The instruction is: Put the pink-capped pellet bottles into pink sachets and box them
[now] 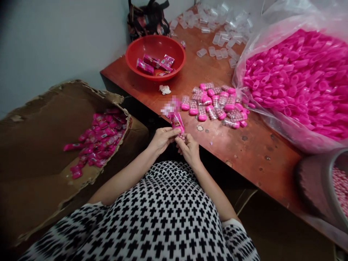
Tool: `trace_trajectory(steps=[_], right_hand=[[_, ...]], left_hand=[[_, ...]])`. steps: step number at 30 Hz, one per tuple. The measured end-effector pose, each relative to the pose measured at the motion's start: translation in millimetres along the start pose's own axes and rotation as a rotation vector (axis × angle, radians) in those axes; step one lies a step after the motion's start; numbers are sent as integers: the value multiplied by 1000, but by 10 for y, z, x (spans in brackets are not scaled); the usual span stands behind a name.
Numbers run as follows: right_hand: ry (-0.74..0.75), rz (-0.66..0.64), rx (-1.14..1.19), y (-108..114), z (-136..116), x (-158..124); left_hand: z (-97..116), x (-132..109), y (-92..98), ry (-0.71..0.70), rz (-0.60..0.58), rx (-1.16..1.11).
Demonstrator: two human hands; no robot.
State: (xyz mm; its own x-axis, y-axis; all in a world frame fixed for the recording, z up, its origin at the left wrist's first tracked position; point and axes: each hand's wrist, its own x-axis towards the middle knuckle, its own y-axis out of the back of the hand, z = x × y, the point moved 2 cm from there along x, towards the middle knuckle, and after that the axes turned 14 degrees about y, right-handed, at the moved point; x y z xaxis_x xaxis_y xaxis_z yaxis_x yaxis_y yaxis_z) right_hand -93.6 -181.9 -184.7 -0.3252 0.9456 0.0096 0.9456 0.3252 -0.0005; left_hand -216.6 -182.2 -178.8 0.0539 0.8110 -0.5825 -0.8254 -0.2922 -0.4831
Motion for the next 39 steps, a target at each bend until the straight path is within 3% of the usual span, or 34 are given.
trace_trajectory(steps=[2,8,17,24,27,31,36,39], right_hand=[[31,16,-58,7,-8,1],[-107,-45,252,-24,51,30],[55,16,-24,-29,-7,-22],[-104,-27,379,-60,122,0],[-98,-17,410,-63,135,-6],[-56,43,465,-53,116,-22],[-28,86,493,-83,85,71],[-47,31,478,-125,49,145]], left_hand=[[-23,-13,-14,9,6,-8],[-52,-61,-73,25,-46,-74],[-35,-50,-59,-37,24,-69],[-154,-130,-81,-24,0,-18],[-105,-101,-33,2,-26,-58],[-71,-63,26,-20,32,-147],[-198,-108,-45,49,-105,-189],[-109,-225,39,1,-108,-212]])
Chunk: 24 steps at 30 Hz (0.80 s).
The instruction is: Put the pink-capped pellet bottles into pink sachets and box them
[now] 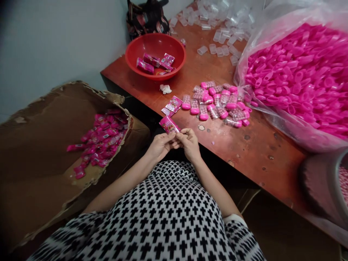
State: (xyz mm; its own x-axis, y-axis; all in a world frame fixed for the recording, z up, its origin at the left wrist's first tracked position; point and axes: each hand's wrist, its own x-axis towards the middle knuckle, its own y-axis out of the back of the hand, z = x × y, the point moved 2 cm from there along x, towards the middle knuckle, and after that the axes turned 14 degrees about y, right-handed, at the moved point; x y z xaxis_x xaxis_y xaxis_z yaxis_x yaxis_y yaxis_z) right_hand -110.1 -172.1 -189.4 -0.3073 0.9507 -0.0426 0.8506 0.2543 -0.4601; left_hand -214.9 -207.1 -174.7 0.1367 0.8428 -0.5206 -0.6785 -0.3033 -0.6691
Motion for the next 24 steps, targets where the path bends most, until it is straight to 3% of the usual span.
trace_trajectory(steps=[2,5,8,10,11,14,16,20,24], right_hand=[[-11,-52,-31,-23,-17,25],[0,-93,-119,-12,-31,30],[-4,-75,-192,21,-6,12],[-13,-61,-219,32,18,-5],[-16,-57,-231,35,25,-14],[-15,-54,-272,47,12,-35],[-13,-46,-304,67,-21,-38],[1,-23,-347,114,-108,2],[70,-46,-390,88,-193,152]], left_hand=[[211,-127,121,-152,72,-73],[604,-286,373,-509,244,-230],[833,-170,519,-574,382,-153],[881,82,515,-542,494,149],[895,235,481,-592,537,371],[881,722,333,-714,560,1067],[864,972,283,-742,618,1341],[853,1192,301,-782,704,1443],[848,1135,326,-862,610,1213]])
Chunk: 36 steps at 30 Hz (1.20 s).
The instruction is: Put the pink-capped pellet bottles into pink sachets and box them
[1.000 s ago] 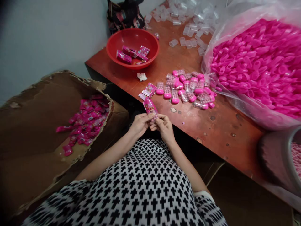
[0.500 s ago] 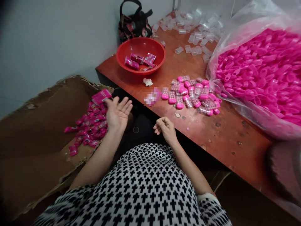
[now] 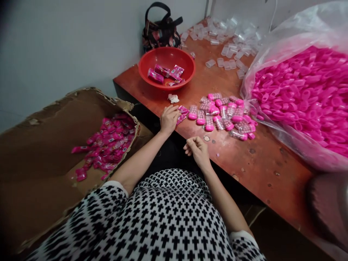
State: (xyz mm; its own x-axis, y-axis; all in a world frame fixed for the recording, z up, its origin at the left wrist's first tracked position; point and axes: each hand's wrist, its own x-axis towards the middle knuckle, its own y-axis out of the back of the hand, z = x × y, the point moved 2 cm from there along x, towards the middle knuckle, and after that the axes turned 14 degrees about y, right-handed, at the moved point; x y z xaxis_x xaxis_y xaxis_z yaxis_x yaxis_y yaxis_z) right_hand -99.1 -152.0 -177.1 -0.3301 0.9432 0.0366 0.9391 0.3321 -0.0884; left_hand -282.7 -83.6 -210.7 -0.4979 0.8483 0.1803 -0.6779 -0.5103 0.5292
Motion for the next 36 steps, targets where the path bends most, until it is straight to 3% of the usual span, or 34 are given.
trace_trajectory(steps=[4,6,11,15,17,21,23,26,28,32,36], right_hand=[[172,144,-23,-18,-89,255],[203,153,32,-39,-98,365],[121,48,87,-35,-14,444],[81,-226,17,10,-7,446],[149,-354,-141,48,-78,543],[495,-475,-746,130,-287,1023],[655,-631,-1054,139,-327,1303],[712,-911,-1365,171,-280,1597],[711,-991,-1487,221,-244,1680],[711,-882,-1636,359,-280,1645],[681,-492,-1528,413,-438,1311]], left_hand=[[192,-276,176,10,-36,-348],[324,-503,260,45,-102,-454],[395,-930,365,331,-233,-624],[273,-978,357,635,-474,-761],[244,-967,363,720,-524,-814],[223,-980,375,841,-436,-873],[211,-1006,373,887,-407,-911],[169,-1033,385,968,-381,-980],[132,-1031,407,1027,-350,-1029],[81,-987,431,1127,-281,-1157],[88,-940,401,1199,-151,-1361]])
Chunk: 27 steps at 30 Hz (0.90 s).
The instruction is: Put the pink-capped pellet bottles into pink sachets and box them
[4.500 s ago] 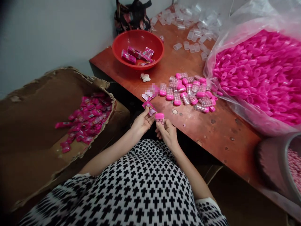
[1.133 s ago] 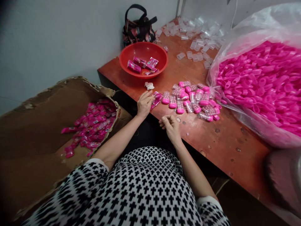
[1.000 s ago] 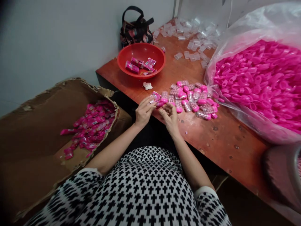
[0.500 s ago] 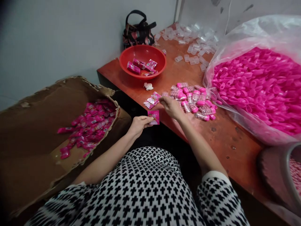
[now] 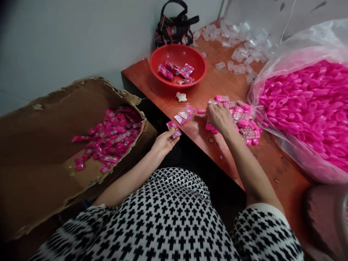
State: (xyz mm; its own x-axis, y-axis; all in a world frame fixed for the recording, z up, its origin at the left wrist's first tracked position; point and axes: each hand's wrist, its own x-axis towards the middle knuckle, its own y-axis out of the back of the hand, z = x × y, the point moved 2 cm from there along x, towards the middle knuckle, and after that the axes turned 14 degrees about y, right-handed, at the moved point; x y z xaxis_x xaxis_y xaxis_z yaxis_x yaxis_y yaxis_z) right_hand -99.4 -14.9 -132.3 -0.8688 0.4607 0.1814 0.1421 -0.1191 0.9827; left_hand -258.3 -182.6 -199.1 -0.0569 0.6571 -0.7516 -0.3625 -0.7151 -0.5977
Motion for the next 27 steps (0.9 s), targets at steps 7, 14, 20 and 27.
trace_trajectory(steps=[7,14,20,27], right_hand=[[-481,268,1186,1,-1119,-617],[-647,391,1340,-172,-1515,-739],[-656,409,1460,-157,-1508,-723],[-625,481,1457,-248,-1506,-745]], left_hand=[[-68,-52,-127,47,-35,-156],[-170,-140,-247,17,-116,-114],[-224,-207,-293,-95,-170,77],[-192,-239,-320,-151,-274,270]])
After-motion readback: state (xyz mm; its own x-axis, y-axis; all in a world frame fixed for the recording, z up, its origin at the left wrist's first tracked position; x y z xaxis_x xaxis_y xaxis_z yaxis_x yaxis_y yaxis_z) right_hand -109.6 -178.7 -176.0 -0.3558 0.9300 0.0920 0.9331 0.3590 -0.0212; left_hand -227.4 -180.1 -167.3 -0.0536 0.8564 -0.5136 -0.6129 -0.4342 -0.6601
